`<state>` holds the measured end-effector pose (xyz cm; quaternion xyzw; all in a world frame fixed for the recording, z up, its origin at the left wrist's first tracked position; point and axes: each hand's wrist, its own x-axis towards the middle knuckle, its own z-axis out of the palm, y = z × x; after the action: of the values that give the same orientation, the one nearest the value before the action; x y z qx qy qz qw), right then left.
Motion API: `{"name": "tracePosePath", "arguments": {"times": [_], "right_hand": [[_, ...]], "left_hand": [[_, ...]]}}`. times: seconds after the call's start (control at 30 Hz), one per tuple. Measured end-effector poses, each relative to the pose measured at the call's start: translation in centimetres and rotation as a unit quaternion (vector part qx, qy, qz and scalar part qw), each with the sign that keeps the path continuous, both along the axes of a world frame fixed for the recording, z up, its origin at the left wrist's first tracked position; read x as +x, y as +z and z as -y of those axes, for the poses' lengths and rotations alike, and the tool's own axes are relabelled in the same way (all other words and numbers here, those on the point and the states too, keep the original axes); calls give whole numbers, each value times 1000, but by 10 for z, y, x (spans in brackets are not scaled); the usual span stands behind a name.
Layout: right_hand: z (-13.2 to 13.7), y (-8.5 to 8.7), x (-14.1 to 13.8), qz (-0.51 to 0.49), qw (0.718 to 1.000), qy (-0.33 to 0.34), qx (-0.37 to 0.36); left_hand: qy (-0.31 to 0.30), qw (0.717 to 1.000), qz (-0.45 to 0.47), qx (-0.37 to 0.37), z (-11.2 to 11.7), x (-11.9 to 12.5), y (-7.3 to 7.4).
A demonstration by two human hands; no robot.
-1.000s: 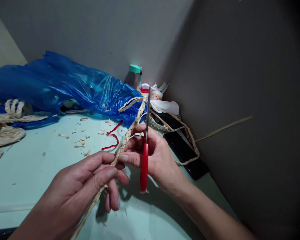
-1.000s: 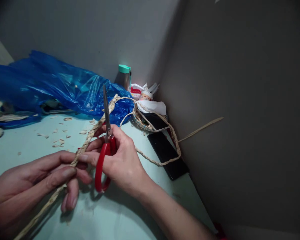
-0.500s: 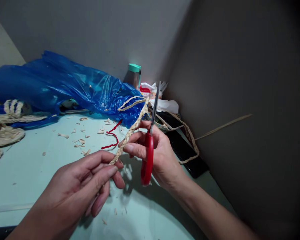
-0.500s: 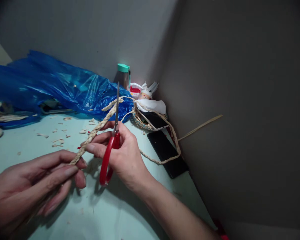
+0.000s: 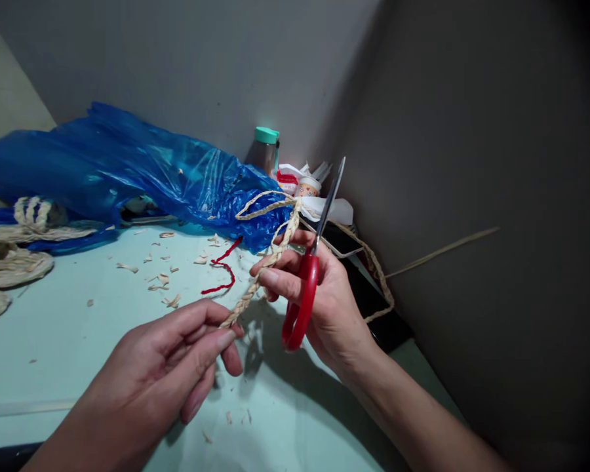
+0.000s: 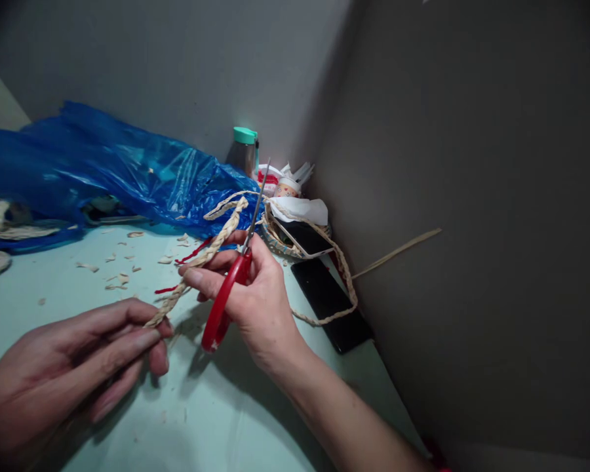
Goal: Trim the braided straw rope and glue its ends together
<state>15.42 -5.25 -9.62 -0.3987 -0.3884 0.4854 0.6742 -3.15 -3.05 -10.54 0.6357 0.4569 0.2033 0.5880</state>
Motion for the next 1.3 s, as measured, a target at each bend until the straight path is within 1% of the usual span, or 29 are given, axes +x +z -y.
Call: {"name": "tracePosePath", "arguments": {"times": [0.17, 0.27, 0.37, 0.47, 0.6, 0.77, 0.87, 0.97, 1.1, 1.2, 1.3], "right_hand": [[-1, -1, 1, -3, 1000, -5, -1], [-3, -2, 3, -21, 1000, -18, 9], [-5, -3, 5, -31, 999, -33, 21], [-5, -2, 6, -24, 998, -44, 24], [-5, -1, 7, -10, 998, -57, 30], [-8, 0, 11, 5, 994, -98, 39], [-10, -1, 12, 12, 992, -116, 39], [-10, -1, 14, 42, 991, -121, 38], [-9, 1, 16, 92, 986, -129, 58], [-8, 3, 16, 120, 979, -154, 65], [-8, 4, 15, 164, 966, -186, 75]], "left_hand": [[-19, 1000, -7, 0, -3, -1, -3], [-43, 999, -14, 12, -6, -3, -8], [-50, 999, -13, 14, -8, -5, -11], [-39, 999, 1, 9, -6, -5, -10], [-8, 999, 24, 28, -3, -4, -8], [-37, 999, 16, 33, -6, -5, -9], [-19, 999, 27, 31, -7, -5, -9], [-12, 999, 34, 34, -7, -6, -9], [-18, 999, 25, 26, -7, -7, -9], [-18, 999, 23, 24, -7, -6, -7], [-7, 999, 36, 19, -5, -2, -4]]}}
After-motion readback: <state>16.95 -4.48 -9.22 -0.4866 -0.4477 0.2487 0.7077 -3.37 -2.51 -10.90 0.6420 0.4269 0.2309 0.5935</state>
